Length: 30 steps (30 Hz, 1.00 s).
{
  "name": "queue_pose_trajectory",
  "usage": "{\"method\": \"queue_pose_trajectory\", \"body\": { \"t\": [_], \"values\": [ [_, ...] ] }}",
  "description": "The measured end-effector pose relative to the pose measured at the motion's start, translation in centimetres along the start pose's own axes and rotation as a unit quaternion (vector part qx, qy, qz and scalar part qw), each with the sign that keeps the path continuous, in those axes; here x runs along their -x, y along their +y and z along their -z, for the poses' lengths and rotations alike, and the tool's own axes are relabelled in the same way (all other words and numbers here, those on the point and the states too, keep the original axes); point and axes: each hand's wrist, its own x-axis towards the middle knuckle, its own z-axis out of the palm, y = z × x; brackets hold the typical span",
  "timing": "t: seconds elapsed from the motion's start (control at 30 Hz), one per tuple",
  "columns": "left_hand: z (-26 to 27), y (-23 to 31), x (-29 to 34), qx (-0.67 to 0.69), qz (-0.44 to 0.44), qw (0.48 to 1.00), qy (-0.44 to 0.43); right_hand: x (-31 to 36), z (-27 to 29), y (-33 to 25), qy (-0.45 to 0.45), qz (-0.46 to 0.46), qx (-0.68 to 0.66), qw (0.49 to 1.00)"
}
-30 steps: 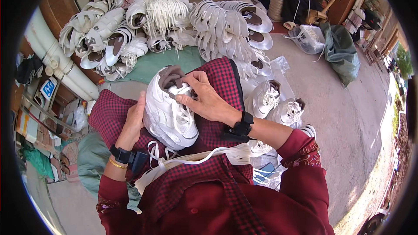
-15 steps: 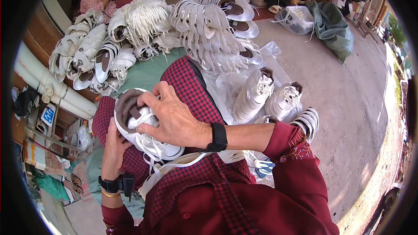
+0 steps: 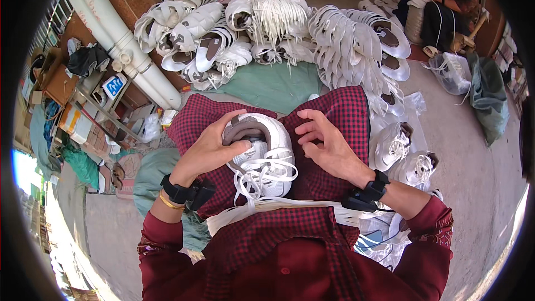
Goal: The worker is lacing and then stacking shoe uppers in a shoe manufacturing environment.
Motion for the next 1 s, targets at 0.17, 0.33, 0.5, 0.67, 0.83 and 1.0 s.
{"method": "queue_pose_trajectory", "body": {
  "t": [0.17, 0.33, 0.5, 0.67, 0.83, 1.0],
  "values": [
    [0.5, -1.6, -1.9, 0.107, 0.043, 0.993, 0.002, -5.4, 0.8, 4.3, -0.001, -0.155, 0.116, 0.981],
    [-0.1, -1.4, -1.8, 0.133, 0.033, 0.99, 0.028, -5.9, -1.5, 5.0, -0.099, -0.167, -0.054, 0.979],
    [-0.3, -3.0, -0.5, 0.106, -0.005, 0.993, 0.059, -5.1, -1.5, 4.6, 0.043, -0.011, 0.08, 0.996],
    [0.0, -4.1, 0.7, 0.095, 0.032, 0.991, 0.088, -4.0, -2.0, 3.5, 0.008, -0.064, 0.061, 0.996],
    [2.0, -4.2, 3.4, 0.096, 0.132, 0.986, 0.045, -2.2, -4.1, 1.5, -0.116, -0.086, -0.092, 0.985],
    [1.5, -4.9, 4.5, 0.123, -0.015, 0.99, 0.071, -0.6, -6.9, 1.3, -0.144, -0.06, -0.11, 0.982]
  ]
}}
